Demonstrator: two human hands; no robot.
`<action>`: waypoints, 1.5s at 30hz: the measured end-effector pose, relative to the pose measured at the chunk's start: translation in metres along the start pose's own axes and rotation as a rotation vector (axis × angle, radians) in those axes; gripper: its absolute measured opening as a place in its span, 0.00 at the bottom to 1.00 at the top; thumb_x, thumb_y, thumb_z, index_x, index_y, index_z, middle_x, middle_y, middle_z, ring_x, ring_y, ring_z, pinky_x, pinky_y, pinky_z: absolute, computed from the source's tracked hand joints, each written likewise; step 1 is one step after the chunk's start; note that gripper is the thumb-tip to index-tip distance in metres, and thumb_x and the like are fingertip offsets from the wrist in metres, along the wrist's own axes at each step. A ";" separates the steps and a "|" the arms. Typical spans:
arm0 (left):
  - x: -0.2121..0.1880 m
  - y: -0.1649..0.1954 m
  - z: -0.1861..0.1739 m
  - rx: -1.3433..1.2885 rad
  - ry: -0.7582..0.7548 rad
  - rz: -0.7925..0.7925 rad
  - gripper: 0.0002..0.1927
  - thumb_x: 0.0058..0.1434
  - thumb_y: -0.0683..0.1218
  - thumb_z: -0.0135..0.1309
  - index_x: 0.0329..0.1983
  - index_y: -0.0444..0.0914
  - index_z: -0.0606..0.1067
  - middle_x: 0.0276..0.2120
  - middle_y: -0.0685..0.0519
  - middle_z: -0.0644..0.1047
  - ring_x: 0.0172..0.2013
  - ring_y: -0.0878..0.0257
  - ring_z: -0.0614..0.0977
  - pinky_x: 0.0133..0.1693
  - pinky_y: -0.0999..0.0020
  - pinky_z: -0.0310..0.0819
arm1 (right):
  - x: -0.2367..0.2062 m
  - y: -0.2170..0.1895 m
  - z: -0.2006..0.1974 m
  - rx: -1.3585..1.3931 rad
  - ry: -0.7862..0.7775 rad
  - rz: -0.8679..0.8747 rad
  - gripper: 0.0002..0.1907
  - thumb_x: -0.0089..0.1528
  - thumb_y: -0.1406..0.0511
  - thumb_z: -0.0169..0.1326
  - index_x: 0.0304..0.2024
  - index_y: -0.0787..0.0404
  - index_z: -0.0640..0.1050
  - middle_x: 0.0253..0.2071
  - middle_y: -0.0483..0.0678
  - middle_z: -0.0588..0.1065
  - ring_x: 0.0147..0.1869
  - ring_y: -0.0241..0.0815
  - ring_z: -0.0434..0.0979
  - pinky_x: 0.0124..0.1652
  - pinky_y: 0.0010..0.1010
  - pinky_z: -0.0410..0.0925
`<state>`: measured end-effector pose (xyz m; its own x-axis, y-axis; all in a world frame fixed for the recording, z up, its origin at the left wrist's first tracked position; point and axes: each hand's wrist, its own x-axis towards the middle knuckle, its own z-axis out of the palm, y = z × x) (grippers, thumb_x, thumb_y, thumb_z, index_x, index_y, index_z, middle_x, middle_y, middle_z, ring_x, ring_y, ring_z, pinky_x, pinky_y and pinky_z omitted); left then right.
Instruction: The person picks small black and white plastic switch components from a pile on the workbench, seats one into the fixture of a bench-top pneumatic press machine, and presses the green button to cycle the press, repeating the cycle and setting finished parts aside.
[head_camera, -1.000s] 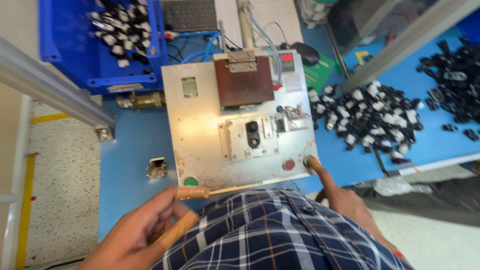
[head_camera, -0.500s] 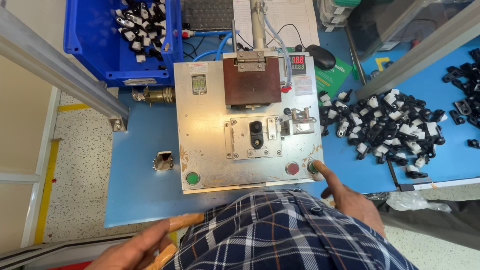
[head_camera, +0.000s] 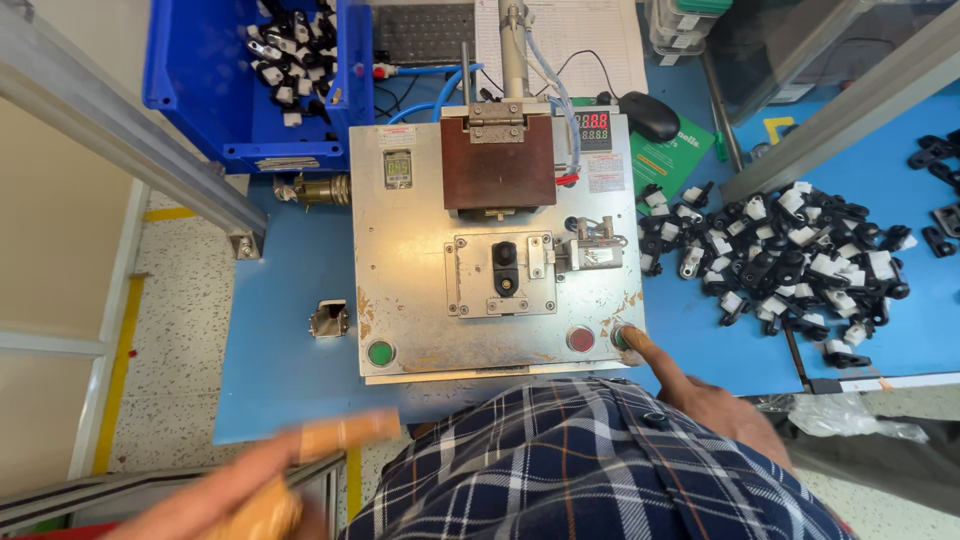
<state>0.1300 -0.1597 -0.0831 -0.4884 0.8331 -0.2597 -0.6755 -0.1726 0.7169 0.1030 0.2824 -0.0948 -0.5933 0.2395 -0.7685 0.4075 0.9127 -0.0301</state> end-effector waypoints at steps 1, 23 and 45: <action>0.004 -0.001 0.009 0.126 0.213 -0.058 0.34 0.74 0.46 0.46 0.82 0.43 0.53 0.40 0.57 0.74 0.37 0.69 0.73 0.43 0.73 0.71 | 0.000 0.001 -0.001 -0.015 0.044 -0.047 0.48 0.64 0.51 0.56 0.77 0.23 0.41 0.54 0.47 0.74 0.49 0.49 0.84 0.44 0.41 0.79; 0.230 0.095 0.090 1.443 0.857 0.259 0.29 0.58 0.39 0.61 0.64 0.43 0.68 0.36 0.52 0.83 0.36 0.62 0.86 0.38 0.67 0.83 | -0.021 0.092 -0.026 0.442 0.358 -0.223 0.32 0.58 0.57 0.64 0.66 0.40 0.74 0.45 0.40 0.83 0.31 0.37 0.81 0.31 0.34 0.76; 0.272 0.081 0.113 1.558 1.104 0.096 0.24 0.59 0.37 0.57 0.58 0.42 0.68 0.31 0.50 0.84 0.34 0.54 0.87 0.35 0.58 0.81 | 0.065 0.135 -0.083 0.180 0.369 -0.425 0.28 0.57 0.52 0.66 0.59 0.45 0.78 0.37 0.38 0.84 0.29 0.34 0.85 0.35 0.30 0.79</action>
<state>0.0050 0.1121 -0.0230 -0.9961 0.0852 0.0239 0.0868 0.8885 0.4505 0.0620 0.4482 -0.0959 -0.9192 -0.0060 -0.3936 0.1737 0.8911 -0.4193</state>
